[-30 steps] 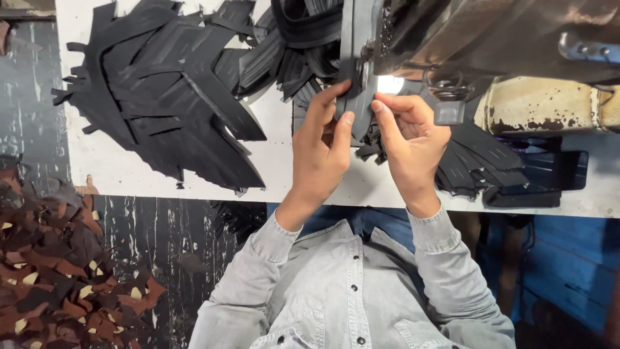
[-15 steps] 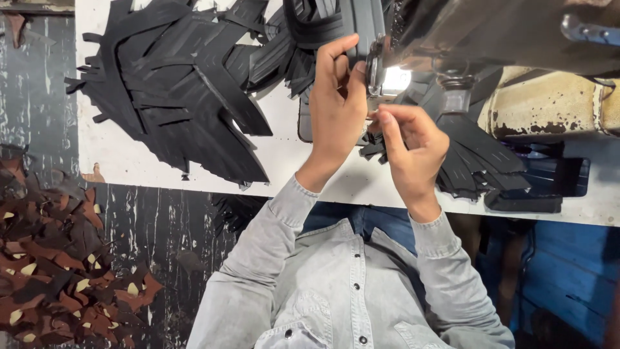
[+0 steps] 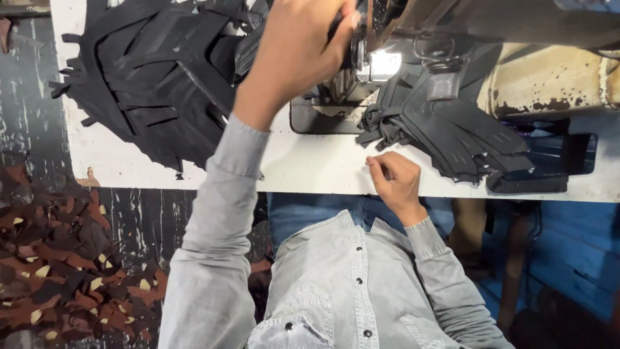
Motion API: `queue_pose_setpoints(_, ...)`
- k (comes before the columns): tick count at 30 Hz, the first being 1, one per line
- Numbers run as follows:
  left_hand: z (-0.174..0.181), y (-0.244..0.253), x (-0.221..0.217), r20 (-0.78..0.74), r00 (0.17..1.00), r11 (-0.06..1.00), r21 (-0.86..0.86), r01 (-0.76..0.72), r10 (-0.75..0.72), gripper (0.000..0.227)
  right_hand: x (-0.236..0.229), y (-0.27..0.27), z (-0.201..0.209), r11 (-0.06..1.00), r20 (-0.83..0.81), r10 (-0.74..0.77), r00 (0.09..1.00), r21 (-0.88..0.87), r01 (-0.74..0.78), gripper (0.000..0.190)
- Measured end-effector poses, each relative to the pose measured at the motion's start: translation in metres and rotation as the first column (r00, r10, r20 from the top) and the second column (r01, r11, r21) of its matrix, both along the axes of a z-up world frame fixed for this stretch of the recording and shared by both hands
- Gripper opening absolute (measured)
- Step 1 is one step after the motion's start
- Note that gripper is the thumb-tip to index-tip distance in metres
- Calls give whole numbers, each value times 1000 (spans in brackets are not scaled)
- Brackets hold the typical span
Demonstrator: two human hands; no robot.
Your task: Stitching together pieces of black material using a sewing machine to form shoe components.
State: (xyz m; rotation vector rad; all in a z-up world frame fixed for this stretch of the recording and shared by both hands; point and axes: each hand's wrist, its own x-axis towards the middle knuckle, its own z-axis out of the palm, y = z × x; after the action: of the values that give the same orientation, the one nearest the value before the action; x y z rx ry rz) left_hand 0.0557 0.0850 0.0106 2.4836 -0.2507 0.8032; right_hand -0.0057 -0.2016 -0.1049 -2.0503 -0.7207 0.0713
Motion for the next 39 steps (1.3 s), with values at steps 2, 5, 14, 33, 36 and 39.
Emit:
queue_pose_setpoints(2,10,2,-11,-40,997,998,-16,63,-64,8,2,0,-1,1000,-17,-12,1000,9,12,15)
queue_pose_setpoints(5,18,-12,-34,-304,949,985,-169,35,-86,11,4,1,-1,1000,-31,-20,999,21,20,16)
queue_pose_setpoints(14,-8,-51,-47,-164,986,738,-662,-127,22,20,1,0,-2,998,-17,48,999,33,-47,17)
queue_pose_setpoints(33,14,-73,-108,-359,929,822,-500,-273,90,42,115,72,24,615,-363,316,877,782,102,37)
queue_pose_setpoints(36,1,-84,-108,-149,988,797,-592,-123,42,38,80,52,59,812,-198,173,965,583,-26,37)
queue_pose_setpoints(39,3,-92,-104,-297,953,744,-622,-244,63,44,64,28,53,908,-98,94,991,416,-45,34)
